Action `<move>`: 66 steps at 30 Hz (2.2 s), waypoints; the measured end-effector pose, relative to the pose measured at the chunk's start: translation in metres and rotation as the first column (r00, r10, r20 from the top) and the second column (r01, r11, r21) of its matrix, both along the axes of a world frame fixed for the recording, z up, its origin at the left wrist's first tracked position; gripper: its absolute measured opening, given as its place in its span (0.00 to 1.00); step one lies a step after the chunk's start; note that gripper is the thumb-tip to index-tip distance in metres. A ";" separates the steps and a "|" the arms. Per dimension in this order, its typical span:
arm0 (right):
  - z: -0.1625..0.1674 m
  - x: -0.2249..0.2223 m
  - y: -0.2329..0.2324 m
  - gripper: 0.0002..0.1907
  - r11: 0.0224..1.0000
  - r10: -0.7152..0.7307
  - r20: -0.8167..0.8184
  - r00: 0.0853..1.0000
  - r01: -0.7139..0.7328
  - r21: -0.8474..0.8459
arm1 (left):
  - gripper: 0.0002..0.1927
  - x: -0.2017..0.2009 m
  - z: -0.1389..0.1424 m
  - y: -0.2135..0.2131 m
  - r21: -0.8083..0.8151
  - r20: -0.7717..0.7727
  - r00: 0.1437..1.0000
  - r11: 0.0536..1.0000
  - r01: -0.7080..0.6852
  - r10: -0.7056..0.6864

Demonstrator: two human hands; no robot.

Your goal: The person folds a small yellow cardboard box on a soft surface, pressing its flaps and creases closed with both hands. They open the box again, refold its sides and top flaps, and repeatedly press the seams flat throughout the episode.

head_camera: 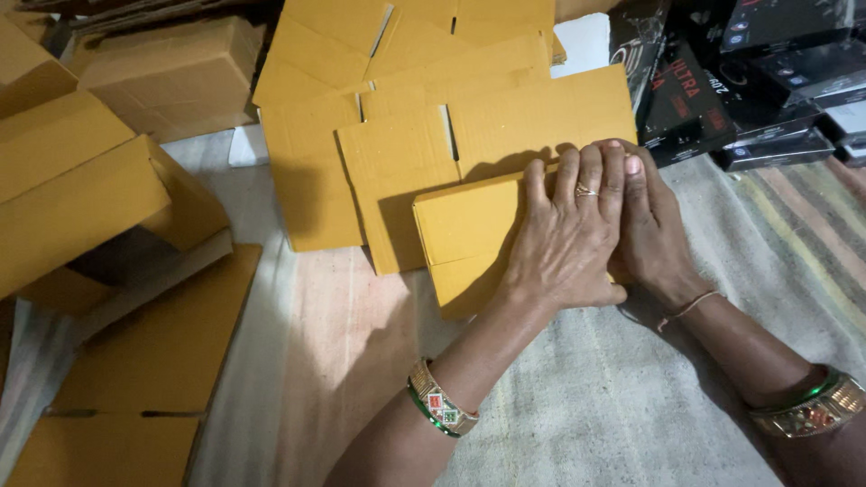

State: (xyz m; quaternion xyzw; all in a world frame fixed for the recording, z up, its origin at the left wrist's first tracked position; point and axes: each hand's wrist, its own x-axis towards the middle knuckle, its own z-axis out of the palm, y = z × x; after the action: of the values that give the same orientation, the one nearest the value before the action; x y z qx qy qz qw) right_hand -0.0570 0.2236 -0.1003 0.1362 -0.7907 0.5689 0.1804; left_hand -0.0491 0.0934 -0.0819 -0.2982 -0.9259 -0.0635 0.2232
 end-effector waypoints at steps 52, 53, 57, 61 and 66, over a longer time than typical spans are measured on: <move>0.008 0.023 -0.120 0.36 0.666 0.278 -0.386 0.880 0.112 0.737 | 0.38 0.009 -0.072 -0.158 0.976 0.213 0.774 0.171 -0.137 -0.596; 0.006 0.019 -0.118 0.35 0.626 0.267 -0.402 0.876 0.159 0.763 | 0.37 0.009 -0.072 -0.158 0.980 0.196 0.768 0.152 -0.130 -0.609; 0.006 0.001 -0.081 0.30 0.583 0.133 -0.411 0.902 0.264 0.768 | 0.38 0.011 -0.073 -0.154 0.959 0.277 0.752 0.129 -0.251 -0.598; 0.014 -0.015 -0.038 0.25 0.758 -0.156 -0.331 0.931 0.328 0.564 | 0.39 0.011 -0.071 -0.151 0.952 0.292 0.748 0.108 -0.285 -0.596; 0.017 -0.012 -0.038 0.25 0.697 -0.114 -0.445 0.888 0.391 0.602 | 0.36 0.009 -0.069 -0.146 0.951 0.286 0.735 0.087 -0.297 -0.615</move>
State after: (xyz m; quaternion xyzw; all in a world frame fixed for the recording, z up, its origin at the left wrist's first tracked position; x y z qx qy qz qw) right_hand -0.0694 0.1852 -0.0834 0.1862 -0.9039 0.1740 0.3435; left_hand -0.0403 -0.0524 -0.1506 -0.1371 -0.6025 -0.7860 0.0185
